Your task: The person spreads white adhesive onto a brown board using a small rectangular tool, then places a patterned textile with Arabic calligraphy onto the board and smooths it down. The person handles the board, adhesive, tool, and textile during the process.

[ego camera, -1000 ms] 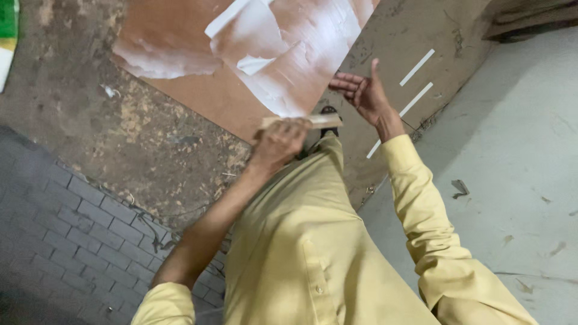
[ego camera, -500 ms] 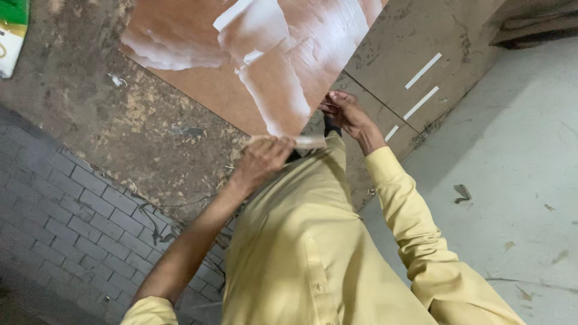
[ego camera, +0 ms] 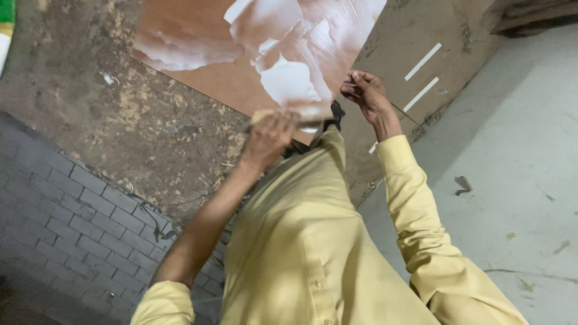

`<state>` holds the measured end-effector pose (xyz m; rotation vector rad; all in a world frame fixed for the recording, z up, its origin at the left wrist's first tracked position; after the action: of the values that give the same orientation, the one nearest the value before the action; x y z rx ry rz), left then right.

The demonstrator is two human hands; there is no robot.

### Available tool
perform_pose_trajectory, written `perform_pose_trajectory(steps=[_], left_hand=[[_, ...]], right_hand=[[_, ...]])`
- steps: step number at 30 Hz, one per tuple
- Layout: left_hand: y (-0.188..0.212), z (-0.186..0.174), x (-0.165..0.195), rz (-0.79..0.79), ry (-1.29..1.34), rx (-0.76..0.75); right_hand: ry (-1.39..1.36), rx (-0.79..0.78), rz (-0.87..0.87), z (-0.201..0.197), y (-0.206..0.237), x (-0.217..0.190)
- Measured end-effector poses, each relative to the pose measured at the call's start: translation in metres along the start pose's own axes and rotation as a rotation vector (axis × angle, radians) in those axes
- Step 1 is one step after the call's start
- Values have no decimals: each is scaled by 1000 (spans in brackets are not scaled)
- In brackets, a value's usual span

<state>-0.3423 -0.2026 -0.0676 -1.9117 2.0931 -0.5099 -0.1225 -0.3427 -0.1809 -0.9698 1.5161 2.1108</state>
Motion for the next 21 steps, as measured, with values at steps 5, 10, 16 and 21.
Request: perform_pose_trajectory(steps=[5,10,16,21], left_hand=[[-35,3,-122,-295,-100,33],[-29,35,-54,-112,-86,70],[42,-9,66,-53,111,124],[103,-15,-75,-1486,949,200]], right_hand=[[-29,-103,-32,4,13,26],[-125,-196,92,4,13,49],[-95,-254,96,2,18,43],[-109,-318,49,17,69,52]])
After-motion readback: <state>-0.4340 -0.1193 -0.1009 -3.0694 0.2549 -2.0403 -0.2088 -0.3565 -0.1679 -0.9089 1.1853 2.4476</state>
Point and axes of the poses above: each hand's wrist, its own y-axis away from the middle knuckle, its own z-axis out of the palm, x = y × z, the point moved 7 cm from there along -y, towards the middle knuckle, and after that the axes turned 12 degrees about x, right-handed, at the moved point
